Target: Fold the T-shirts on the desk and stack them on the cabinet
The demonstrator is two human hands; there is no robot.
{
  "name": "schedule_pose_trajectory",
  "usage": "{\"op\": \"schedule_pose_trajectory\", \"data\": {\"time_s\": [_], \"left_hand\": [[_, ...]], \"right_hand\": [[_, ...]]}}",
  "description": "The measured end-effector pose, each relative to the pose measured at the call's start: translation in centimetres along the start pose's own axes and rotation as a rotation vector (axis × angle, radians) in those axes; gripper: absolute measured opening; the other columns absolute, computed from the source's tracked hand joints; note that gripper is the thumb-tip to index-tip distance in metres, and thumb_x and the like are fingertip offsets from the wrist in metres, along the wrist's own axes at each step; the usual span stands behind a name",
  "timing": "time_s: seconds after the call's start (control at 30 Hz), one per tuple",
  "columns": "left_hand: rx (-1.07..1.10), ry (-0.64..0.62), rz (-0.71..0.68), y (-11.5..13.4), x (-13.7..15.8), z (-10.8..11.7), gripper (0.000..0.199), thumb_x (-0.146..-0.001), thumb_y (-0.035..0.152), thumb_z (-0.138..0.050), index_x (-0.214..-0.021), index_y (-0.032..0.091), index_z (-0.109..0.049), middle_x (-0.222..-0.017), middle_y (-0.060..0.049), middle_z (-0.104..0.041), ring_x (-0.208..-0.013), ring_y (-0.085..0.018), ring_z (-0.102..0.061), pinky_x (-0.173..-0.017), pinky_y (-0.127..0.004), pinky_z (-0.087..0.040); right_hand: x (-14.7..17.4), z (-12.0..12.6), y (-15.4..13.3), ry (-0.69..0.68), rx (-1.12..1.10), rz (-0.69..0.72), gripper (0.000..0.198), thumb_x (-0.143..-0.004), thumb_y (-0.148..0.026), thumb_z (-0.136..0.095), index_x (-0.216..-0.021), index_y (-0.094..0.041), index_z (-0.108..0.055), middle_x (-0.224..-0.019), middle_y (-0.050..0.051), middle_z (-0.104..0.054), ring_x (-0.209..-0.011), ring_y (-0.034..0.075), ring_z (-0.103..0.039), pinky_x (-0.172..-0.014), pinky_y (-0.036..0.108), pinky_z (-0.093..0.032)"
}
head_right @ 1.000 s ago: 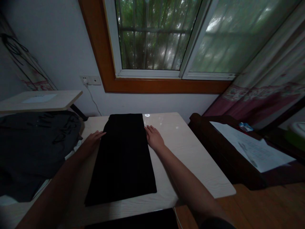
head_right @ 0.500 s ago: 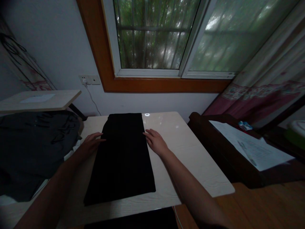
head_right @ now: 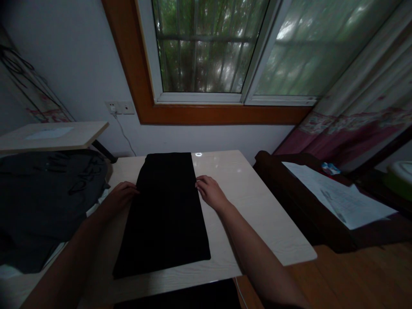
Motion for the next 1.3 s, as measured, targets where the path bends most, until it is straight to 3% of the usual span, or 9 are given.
{"op": "schedule_pose_trajectory", "data": {"time_s": [0.33, 0.67, 0.8, 0.97, 1.13, 1.3], "left_hand": [[0.068, -0.108, 0.04, 1.6, -0.2, 0.7, 0.022, -0.085, 0.015, -0.058, -0.09, 0.025, -0.077, -0.093, -0.005, -0.067, -0.095, -0.021, -0.06, -0.09, -0.036, -0.049], [0.2, -0.176, 0.109, 2.4, -0.2, 0.8, 0.018, -0.084, 0.024, -0.06, -0.083, 0.025, -0.078, -0.086, -0.004, -0.068, -0.09, -0.019, -0.063, -0.085, -0.034, -0.05], [0.13, -0.065, 0.149, 1.6, -0.7, 1.0, 0.023, -0.091, 0.035, -0.056, -0.09, 0.025, -0.077, -0.091, -0.005, -0.068, -0.092, -0.021, -0.063, -0.087, -0.036, -0.049], [0.028, 0.155, 0.323, 0.2, -1.7, 0.7, 0.029, -0.092, 0.044, -0.056, -0.105, 0.023, -0.072, -0.096, -0.006, -0.07, -0.093, -0.023, -0.063, -0.092, -0.04, -0.048], [0.007, 0.195, 0.423, 0.4, -2.7, -0.6, 0.044, -0.088, 0.038, -0.063, -0.128, 0.02, -0.06, -0.092, -0.004, -0.068, -0.091, -0.024, -0.062, -0.088, -0.039, -0.049], [0.026, 0.189, 0.444, 0.5, -2.7, -1.3, 0.045, -0.087, 0.026, -0.06, -0.132, 0.021, -0.055, -0.092, -0.002, -0.063, -0.088, -0.021, -0.061, -0.085, -0.037, -0.049]], "right_hand": [[0.3, 0.2, 0.5, -0.038, -0.162, 0.086, 0.012, -0.091, -0.016, -0.058, -0.095, -0.023, -0.067, -0.113, 0.01, -0.063, -0.107, 0.026, -0.058, -0.095, 0.046, -0.048], [0.8, 0.4, 0.2, -0.093, -0.262, 0.065, 0.007, -0.093, -0.026, -0.061, -0.092, -0.023, -0.068, -0.109, 0.009, -0.06, -0.107, 0.026, -0.057, -0.098, 0.046, -0.047], [0.9, 0.3, 0.3, -0.093, -0.256, 0.046, 0.007, -0.093, -0.027, -0.062, -0.094, -0.024, -0.068, -0.11, 0.009, -0.061, -0.109, 0.026, -0.056, -0.099, 0.046, -0.047], [0.8, 0.4, 0.0, -0.066, -0.223, 0.05, 0.013, -0.096, -0.03, -0.059, -0.09, -0.023, -0.068, -0.106, 0.009, -0.062, -0.105, 0.025, -0.058, -0.098, 0.045, -0.047], [0.4, 0.6, -0.6, -0.028, -0.173, 0.045, 0.013, -0.096, -0.031, -0.06, -0.09, -0.022, -0.067, -0.104, 0.009, -0.062, -0.104, 0.025, -0.058, -0.094, 0.044, -0.048], [0.3, 0.5, -1.4, -0.041, -0.131, 0.061, 0.012, -0.095, -0.03, -0.062, -0.086, -0.023, -0.064, -0.101, 0.01, -0.063, -0.102, 0.026, -0.057, -0.093, 0.045, -0.048]]}}
Point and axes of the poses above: each hand's wrist, its own x-axis away from the middle knuckle, its own z-axis out of the back of the hand, y = z × x, the point moved 8 cm from there along -x, towards the middle knuckle
